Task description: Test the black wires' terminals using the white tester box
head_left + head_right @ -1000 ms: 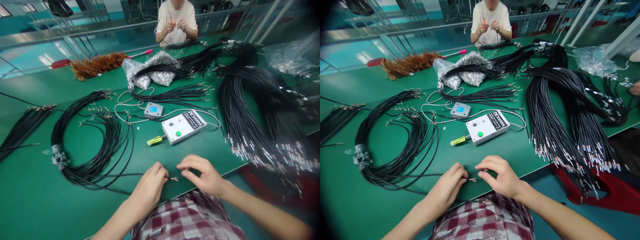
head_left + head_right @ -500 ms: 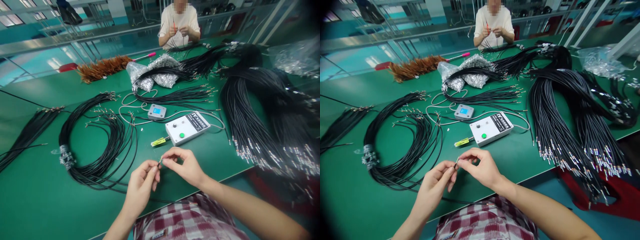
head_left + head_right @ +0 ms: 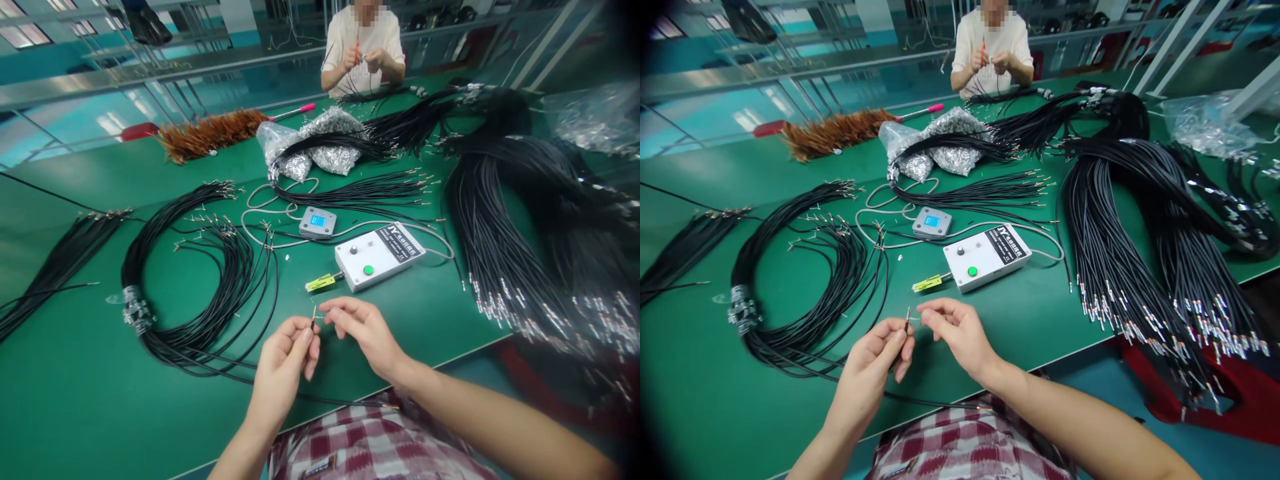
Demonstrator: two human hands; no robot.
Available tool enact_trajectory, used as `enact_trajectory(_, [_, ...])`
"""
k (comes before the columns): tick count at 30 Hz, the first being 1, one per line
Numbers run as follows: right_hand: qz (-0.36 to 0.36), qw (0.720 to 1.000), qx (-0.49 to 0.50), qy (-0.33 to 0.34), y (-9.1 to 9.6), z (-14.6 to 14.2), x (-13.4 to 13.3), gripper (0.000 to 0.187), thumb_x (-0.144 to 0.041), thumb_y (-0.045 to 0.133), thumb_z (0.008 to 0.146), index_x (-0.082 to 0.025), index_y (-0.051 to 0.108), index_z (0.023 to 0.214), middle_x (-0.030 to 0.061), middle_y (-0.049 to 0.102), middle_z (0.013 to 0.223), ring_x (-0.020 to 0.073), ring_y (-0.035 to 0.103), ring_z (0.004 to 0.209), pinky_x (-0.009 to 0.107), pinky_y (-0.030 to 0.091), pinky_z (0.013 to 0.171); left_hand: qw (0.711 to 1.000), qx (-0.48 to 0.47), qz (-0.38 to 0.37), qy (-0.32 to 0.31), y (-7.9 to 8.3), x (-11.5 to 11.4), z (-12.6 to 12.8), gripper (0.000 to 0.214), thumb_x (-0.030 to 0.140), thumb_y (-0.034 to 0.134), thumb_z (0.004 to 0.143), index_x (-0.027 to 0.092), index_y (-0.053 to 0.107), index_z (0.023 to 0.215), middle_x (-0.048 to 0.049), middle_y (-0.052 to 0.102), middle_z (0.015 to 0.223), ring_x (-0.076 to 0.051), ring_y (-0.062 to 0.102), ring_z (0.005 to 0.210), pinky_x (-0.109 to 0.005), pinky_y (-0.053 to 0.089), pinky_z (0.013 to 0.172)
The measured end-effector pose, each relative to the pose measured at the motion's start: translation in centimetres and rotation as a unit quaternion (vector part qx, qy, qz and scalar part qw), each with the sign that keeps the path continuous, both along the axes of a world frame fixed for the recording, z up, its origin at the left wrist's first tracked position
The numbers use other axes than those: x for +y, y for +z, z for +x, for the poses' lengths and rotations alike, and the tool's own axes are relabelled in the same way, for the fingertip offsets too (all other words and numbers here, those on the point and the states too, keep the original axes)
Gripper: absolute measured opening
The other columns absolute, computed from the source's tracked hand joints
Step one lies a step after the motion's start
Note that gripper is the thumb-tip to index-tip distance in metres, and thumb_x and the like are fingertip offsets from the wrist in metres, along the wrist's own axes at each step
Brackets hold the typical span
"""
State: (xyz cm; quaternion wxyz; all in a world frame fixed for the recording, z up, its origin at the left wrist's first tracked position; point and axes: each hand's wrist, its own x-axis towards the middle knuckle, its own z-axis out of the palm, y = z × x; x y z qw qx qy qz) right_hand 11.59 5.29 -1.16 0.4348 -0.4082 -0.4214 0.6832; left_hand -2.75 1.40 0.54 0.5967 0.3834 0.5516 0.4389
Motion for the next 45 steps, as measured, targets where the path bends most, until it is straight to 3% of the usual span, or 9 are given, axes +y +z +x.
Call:
enact_trajectory(10, [0.059,0.996,0.005,0.062,-0.4,-0.4,0.0,0.022,-0.038,0.070,0.079,-0.016,0.069,0.076,0.0018,0.062,0.085,0.0050,0.050,0.050,0.022,0.045,0.050,0.999,0.026,0.036,0.009,-0.5,-0.5,0.0,0.027,0.042,0.063,0.085,0.017,0.054,0.088,0.0041,0.052,0.067,-0.005,0.038,0.047,-0.017,0.031,0.044])
enact_trajectory(16, [0.166,0.979,-0.118,0.002,-0.5,0.5,-0.3,0.013,-0.023,0.067,0.079,-0.017,0.071,0.068,0.0003,0.059,0.067,0.0094,0.053,0.055,0.021,0.042,0.050,0.991,0.049,0.115,0.045,-0.2,0.0,1.8,0.019,0.030,0.068,0.082,0.017,0.064,0.095,-0.0026,0.056,0.095,-0.009,0.055,0.066,-0.019,0.043,0.053])
enact_trajectory(22, [0.206,0.959,-0.196,-0.012,-0.2,0.7,-0.6,0.022,-0.023,0.065,0.084,-0.018,0.069,0.064,0.0007,0.060,0.065,0.0110,0.055,0.059,0.022,0.042,0.052,0.985,-0.030,0.088,0.147,-1.1,0.0,2.9,0.015,0.028,0.069,0.081,0.017,0.059,0.083,0.0025,0.054,0.079,-0.007,0.052,0.054,-0.019,0.043,0.050])
enact_trajectory(26, [0.220,0.949,-0.227,-0.019,-0.6,0.7,-0.6,0.019,-0.022,0.064,0.086,-0.018,0.069,0.068,0.0002,0.060,0.067,0.0110,0.056,0.061,0.022,0.044,0.054,0.981,0.037,0.088,0.166,-1.5,-0.3,3.0,0.017,0.030,0.068,0.082,0.017,0.057,0.080,0.0013,0.055,0.085,-0.006,0.052,0.054,-0.020,0.044,0.051])
enact_trajectory(30, [0.282,0.927,-0.248,0.003,-1.1,1.6,-0.1,0.015,-0.023,0.059,0.091,-0.020,0.071,0.082,0.0019,0.065,0.079,0.0140,0.062,0.073,0.025,0.049,0.066,0.982,0.084,0.061,0.157,-1.8,-0.4,2.5,0.021,0.035,0.067,0.082,0.017,0.057,0.079,0.0037,0.052,0.066,-0.006,0.043,0.049,-0.018,0.035,0.046])
enact_trajectory(33, [0.356,0.885,-0.301,0.002,-0.9,2.9,0.5,0.017,-0.025,0.053,0.095,-0.021,0.070,0.095,0.0048,0.069,0.091,0.0164,0.065,0.084,0.029,0.049,0.077,0.988,0.053,0.036,0.142,-2.1,-0.2,1.8,0.025,0.039,0.068,0.081,0.016,0.056,0.080,0.0060,0.046,0.059,-0.006,0.037,0.046,-0.017,0.028,0.043])
enact_trajectory(37, [0.488,0.764,-0.419,0.058,0.0,3.5,1.4,0.023,-0.036,0.058,0.094,-0.018,0.067,0.105,0.0075,0.071,0.098,0.0193,0.065,0.086,0.032,0.042,0.075,0.992,0.031,0.027,0.118,-2.1,0.3,1.2,0.027,0.040,0.068,0.080,0.016,0.055,0.079,0.0068,0.045,0.058,-0.005,0.036,0.045,-0.016,0.026,0.043])
enact_trajectory(40, [0.565,0.694,-0.433,0.107,0.2,3.0,2.1,0.023,-0.033,0.052,0.098,-0.017,0.068,0.092,0.0044,0.072,0.084,0.0166,0.064,0.077,0.031,0.036,0.068,0.995,0.058,0.025,0.076,-1.9,0.4,0.9,0.025,0.040,0.063,0.083,0.017,0.054,0.078,0.0067,0.045,0.055,-0.007,0.036,0.044,-0.017,0.026,0.043])
enact_trajectory(45, [0.607,0.658,-0.429,0.121,-0.5,2.4,3.0,0.029,-0.022,0.046,0.100,-0.019,0.068,0.081,0.0008,0.070,0.072,0.0126,0.059,0.065,0.030,0.028,0.064,0.953,0.255,0.159,0.035,-2.2,0.4,0.2,0.015,0.028,0.055,0.087,0.020,0.060,0.076,-0.0029,0.061,0.074,-0.017,0.057,0.068,-0.026,0.044,0.063])
